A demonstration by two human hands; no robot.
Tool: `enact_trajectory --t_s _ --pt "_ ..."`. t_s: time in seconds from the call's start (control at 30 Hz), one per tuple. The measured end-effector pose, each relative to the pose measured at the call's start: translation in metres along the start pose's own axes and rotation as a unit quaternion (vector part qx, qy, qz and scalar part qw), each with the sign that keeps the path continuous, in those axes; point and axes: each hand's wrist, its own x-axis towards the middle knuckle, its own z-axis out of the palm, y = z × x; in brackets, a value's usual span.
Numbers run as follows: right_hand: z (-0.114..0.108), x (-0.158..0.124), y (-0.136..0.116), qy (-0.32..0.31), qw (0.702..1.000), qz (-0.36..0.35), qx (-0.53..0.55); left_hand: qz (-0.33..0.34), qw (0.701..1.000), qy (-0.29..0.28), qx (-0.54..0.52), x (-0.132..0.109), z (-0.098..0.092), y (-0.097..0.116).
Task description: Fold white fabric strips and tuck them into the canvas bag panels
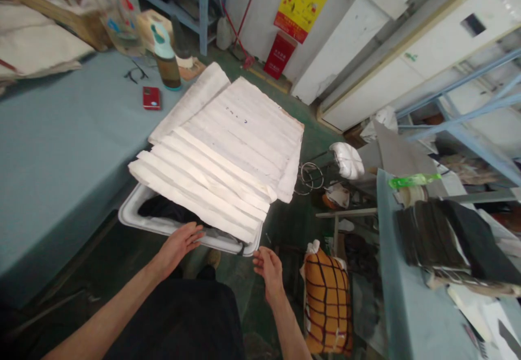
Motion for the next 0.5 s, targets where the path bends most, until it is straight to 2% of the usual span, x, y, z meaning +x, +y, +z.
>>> enact_trajectory --t_s 0.1,0.27,0.37,0.5 --pt "0.001 0.008 -0.006 -0.008 1.0 -0.015 -0.001 0.014 0.999 0.015 -0.025 0.004 0.005 0.002" --pt "-0.015 0.028 -0.021 0.004 0.999 -0.038 -0.019 0.027 0.998 0.035 -0.051 0.003 0.009 0.003" --pt "-0.022 0.047 -0.037 0.0 0.997 -0.069 -0.042 0.032 0.997 0.045 -0.052 0.004 0.011 0.003" --pt "-0.017 0.079 -0.068 -0.015 0.99 -0.12 -0.074 0.035 0.997 0.06 -0.042 0.007 0.016 0.003"
